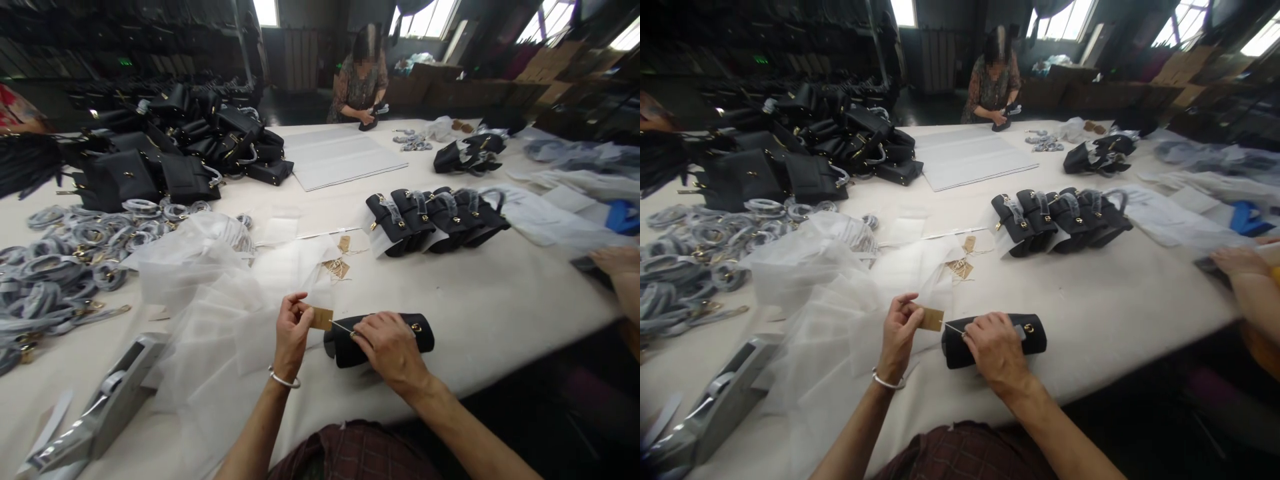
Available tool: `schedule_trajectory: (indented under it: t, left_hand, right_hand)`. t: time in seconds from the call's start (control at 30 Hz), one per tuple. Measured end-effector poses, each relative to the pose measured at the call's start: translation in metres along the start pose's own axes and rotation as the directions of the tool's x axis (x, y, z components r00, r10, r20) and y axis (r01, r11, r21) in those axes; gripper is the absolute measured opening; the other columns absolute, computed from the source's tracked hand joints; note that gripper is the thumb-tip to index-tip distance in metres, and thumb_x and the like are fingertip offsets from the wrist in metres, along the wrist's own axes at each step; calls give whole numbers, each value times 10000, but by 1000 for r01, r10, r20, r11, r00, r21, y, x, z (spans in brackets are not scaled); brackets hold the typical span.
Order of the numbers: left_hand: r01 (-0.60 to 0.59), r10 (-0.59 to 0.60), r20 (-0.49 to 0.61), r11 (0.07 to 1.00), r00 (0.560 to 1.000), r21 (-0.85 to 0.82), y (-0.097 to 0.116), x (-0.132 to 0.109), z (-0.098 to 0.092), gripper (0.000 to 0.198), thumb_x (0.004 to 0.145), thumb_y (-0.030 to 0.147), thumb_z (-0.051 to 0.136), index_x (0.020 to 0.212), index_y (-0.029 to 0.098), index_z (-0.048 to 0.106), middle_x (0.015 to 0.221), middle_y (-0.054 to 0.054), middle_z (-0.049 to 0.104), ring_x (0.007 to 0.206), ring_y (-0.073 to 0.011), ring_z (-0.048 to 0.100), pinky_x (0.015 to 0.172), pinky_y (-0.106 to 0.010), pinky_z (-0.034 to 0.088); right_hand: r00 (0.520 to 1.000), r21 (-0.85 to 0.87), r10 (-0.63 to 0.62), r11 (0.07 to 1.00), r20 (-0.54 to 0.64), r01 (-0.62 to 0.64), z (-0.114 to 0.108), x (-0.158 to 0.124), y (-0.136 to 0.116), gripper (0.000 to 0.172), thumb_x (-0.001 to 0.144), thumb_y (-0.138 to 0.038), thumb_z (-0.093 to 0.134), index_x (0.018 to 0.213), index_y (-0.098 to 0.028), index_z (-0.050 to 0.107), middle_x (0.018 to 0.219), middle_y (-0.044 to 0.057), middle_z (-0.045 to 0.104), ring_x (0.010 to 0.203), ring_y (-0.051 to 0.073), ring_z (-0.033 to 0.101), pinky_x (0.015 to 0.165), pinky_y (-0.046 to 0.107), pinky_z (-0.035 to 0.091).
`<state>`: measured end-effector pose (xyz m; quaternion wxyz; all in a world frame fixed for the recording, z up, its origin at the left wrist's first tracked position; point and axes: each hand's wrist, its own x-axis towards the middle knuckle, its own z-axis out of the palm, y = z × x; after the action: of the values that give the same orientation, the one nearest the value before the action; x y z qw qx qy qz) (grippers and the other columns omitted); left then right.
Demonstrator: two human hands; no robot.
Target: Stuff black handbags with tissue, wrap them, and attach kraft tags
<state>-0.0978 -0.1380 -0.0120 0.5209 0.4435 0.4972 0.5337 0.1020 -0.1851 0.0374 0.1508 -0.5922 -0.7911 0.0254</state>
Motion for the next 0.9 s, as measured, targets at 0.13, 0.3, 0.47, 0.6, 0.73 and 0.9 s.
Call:
schedule_trajectory:
  t: [0.13,0.3,0.47,0.6,0.73,0.9]
  left_hand:
    - [-500,469,174,823,866,271,23,-23,-6,351,861,122,582,1175,275,538,921,-13,654,862,-161,634,818,-310,517]
    - [-567,532,198,753,823,333,20,-25,-11,404,864,113,576,1213,311,532,904,0,693,846,-171,668,802,-319,548]
    - [-77,70,42,977,997,197,-9,2,-13,389,896,415,557,1218,198,529,809,-18,678,771,-197,674,764,-350,569]
    - [-36,37,3,971,999,237,-40,3,-12,398,907,490,497,1178,210,579,909,-56,699,829,-228,687,785,-388,578]
    - [-223,182,134,872,974,436,-87,-19,-3,305,937,396,446,1159,274,616,995,-63,711,881,-219,695,782,-344,593]
    - [-546,422,348,593,837,592,-173,-42,17,275,886,306,533,1142,322,631,1062,-51,731,923,-209,714,793,-268,601]
  right_hand:
    - [997,53,35,998,64,-39,7,6,18,147,920,-276,577,929,-216,711,830,47,699,809,194,605,793,334,388]
    - [922,330,117,911,369,-248,-16,-8,47,370,683,-277,783,1042,-275,693,899,-17,701,836,192,605,797,297,406]
    - [825,428,267,752,498,-501,-21,-18,63,233,704,-333,709,572,-183,589,576,-37,533,612,127,467,577,244,318]
    - [773,576,460,517,437,-633,-21,0,80,423,736,-513,673,577,-184,460,547,-56,339,543,93,305,499,238,252]
    - [742,804,609,275,279,-528,-35,39,98,444,744,-614,673,694,-188,556,561,-72,261,517,85,212,452,240,189]
    - [750,928,659,250,47,-278,-37,119,111,399,696,-544,766,744,-178,616,554,-79,306,498,71,245,425,223,191]
